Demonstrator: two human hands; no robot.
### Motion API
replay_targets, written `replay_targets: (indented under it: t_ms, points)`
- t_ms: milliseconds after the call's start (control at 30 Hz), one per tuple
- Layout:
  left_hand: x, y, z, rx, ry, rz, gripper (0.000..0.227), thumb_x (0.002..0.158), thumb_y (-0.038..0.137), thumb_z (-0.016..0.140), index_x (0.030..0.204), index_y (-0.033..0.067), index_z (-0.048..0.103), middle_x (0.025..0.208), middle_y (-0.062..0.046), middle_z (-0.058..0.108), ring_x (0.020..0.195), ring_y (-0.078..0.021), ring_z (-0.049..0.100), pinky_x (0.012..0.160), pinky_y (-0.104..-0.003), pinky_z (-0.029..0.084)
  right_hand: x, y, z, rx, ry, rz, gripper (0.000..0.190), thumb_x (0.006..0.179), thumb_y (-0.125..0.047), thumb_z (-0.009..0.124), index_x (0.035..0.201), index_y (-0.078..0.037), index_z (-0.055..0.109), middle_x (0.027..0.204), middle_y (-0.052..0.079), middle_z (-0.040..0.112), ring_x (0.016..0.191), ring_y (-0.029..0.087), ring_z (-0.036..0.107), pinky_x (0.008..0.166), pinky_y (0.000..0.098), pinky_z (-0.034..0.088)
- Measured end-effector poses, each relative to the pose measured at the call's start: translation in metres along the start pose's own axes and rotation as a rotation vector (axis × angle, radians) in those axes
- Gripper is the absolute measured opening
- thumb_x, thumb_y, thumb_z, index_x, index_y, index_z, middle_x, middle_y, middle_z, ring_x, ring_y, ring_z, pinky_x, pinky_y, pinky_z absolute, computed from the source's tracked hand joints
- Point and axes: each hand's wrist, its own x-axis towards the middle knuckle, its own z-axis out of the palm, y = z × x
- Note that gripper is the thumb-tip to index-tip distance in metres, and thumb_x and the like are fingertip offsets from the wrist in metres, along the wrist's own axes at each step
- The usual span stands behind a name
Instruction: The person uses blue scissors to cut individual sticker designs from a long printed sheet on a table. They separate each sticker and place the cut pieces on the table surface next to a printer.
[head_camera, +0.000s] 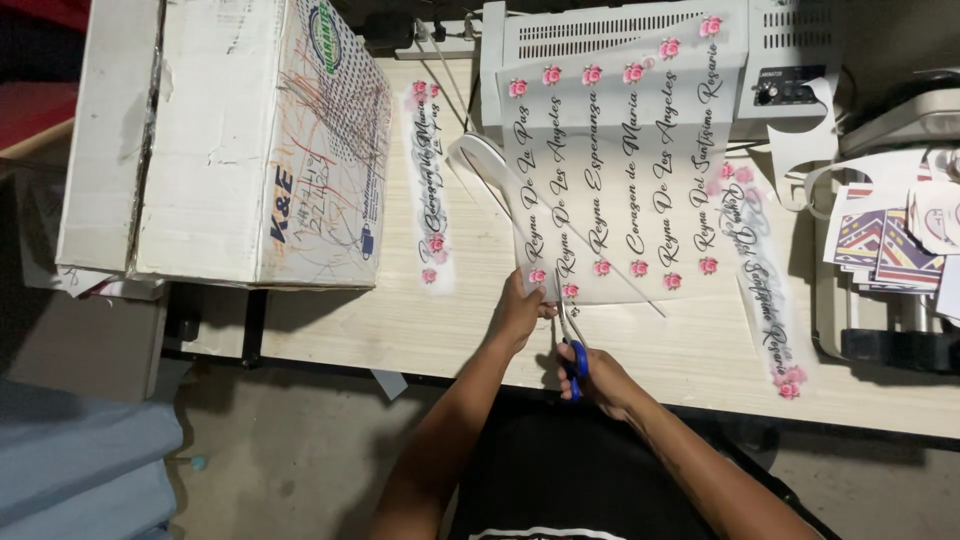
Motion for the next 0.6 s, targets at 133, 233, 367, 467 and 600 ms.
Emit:
replay_targets:
  t_ms: [133,233,367,467,600]
  points:
    - [-0.013,0.025,0.006,0.045,-0.001,-0.031,0.041,0.098,-0.004,0.047,0.138,-0.0023,0.04,0.103,-0.015,0.065,0.073,-0.0181,0.068,0.058,-0.03,0.06,0.007,0.009,-0.005,0.018,0.021,-0.006,0.033,0.09,-0.041,0.071,0.093,-0.009,0.063,0.074,0.003,0.063,0.06,0.014,0.062,0.056,0.0303,0.055]
    - [-0.017,0.036,0.006,0.089,-0.025,-0.051,0.038,0.099,0.0,0.047,0.136,-0.0019,0.042,0.093,-0.016,0.065,0.065,-0.0169,0.061,0.049,-0.027,0.049,0.012,0.014,-0.009,0.021,0.034,-0.034,0.028,0.091,-0.035,0.074,0.089,-0.009,0.063,0.072,0.002,0.062,0.056,0.013,0.06,0.053,0.0286,0.052]
    - [-0.015,0.033,0.001,0.153,-0.015,-0.052,0.04,0.097,0.002,0.052,0.136,0.0011,0.044,0.089,-0.007,0.06,0.062,-0.0129,0.055,0.051,-0.027,0.047,0.004,0.006,-0.003,-0.017,0.051,-0.059,0.029,0.091,-0.032,0.075,0.083,-0.008,0.062,0.069,0.002,0.062,0.053,0.014,0.059,0.051,0.0279,0.051]
    - [-0.012,0.027,-0.004,0.166,-0.062,0.011,0.04,0.096,0.0,0.053,0.135,0.0002,0.046,0.087,-0.007,0.059,0.062,-0.0129,0.054,0.053,-0.028,0.047,0.003,-0.005,0.005,-0.008,0.078,-0.04,0.03,0.091,-0.033,0.074,0.082,-0.007,0.062,0.068,0.002,0.063,0.052,0.014,0.059,0.051,0.0284,0.051]
    - [-0.024,0.04,0.0,0.144,-0.093,-0.018,0.04,0.093,-0.003,0.055,0.132,-0.0005,0.046,0.088,-0.006,0.059,0.063,-0.0128,0.054,0.054,-0.028,0.046,0.008,-0.03,0.014,0.06,0.126,0.002,0.028,0.09,-0.035,0.072,0.086,-0.008,0.064,0.069,0.003,0.063,0.053,0.015,0.06,0.052,0.0298,0.052]
